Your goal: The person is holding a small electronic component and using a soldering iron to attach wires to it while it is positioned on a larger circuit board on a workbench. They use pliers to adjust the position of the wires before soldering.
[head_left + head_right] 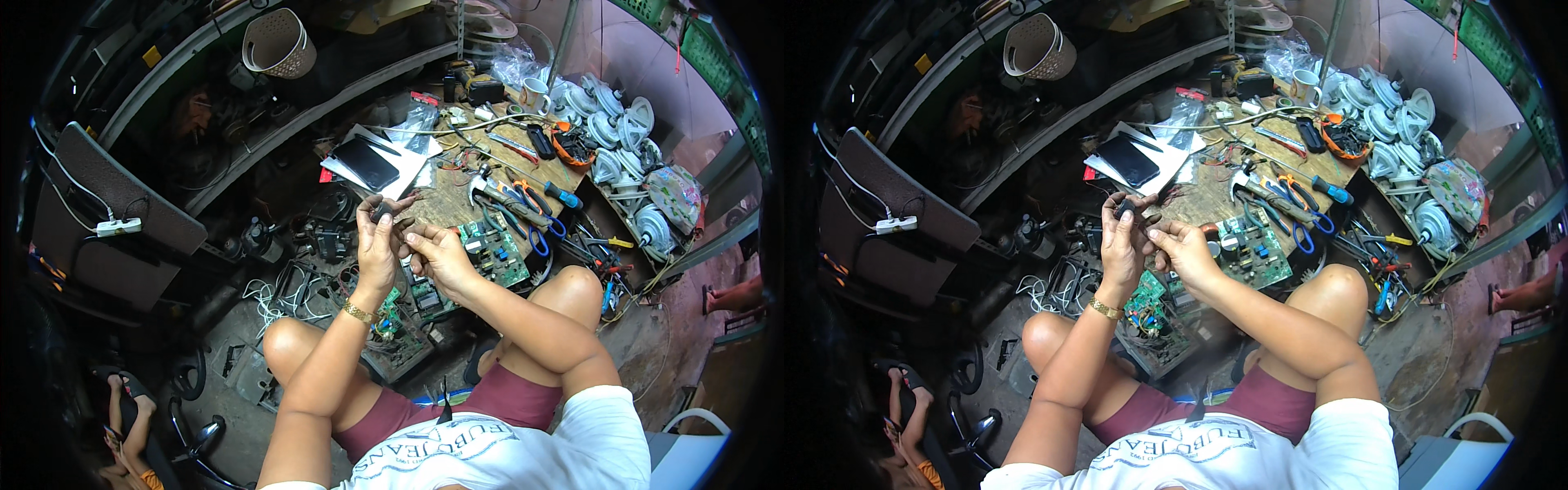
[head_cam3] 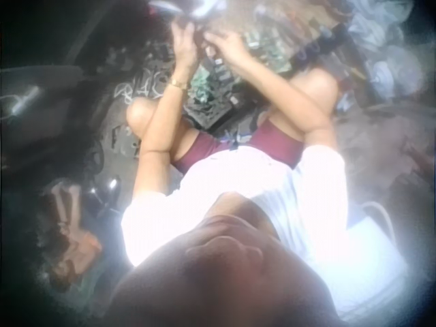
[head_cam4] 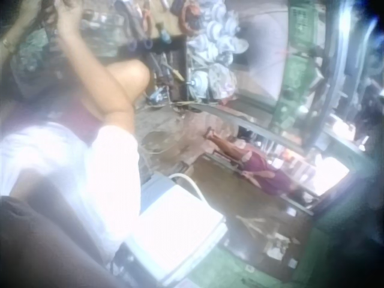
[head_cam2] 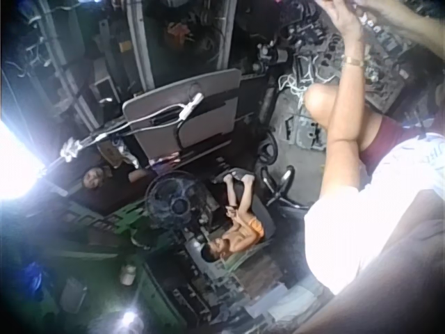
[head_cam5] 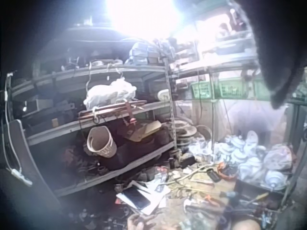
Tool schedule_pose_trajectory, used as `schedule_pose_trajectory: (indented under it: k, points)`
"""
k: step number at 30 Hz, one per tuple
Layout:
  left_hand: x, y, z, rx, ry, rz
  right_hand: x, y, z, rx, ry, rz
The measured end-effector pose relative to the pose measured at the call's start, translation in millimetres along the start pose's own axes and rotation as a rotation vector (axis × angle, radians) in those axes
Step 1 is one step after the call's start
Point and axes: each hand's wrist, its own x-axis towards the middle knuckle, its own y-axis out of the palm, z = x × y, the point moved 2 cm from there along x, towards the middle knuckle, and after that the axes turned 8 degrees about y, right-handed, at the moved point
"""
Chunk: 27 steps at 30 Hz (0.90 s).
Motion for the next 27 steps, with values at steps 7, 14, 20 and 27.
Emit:
schedule_pose_trajectory:
  k: [7, 14, 20, 27]
  points:
    - [-7, 2, 7, 0.053, -0.116, 0.061, 6, -5, 0, -0.075, -0.051, -0.046]
    - [-9, -7, 21, 0.237, -0.120, 0.137, 13, -14, -7, 0.114, 0.119, -0.006]
    - [8, -4, -6, 0.271, -0.108, 0.343, 31, -50, 22, -0.058, 0.182, 0.133]
    - [12, 3, -28, 0.944, 0.202, 0.368, -3, -7, 66, -1.130, -0.708, -0.225]
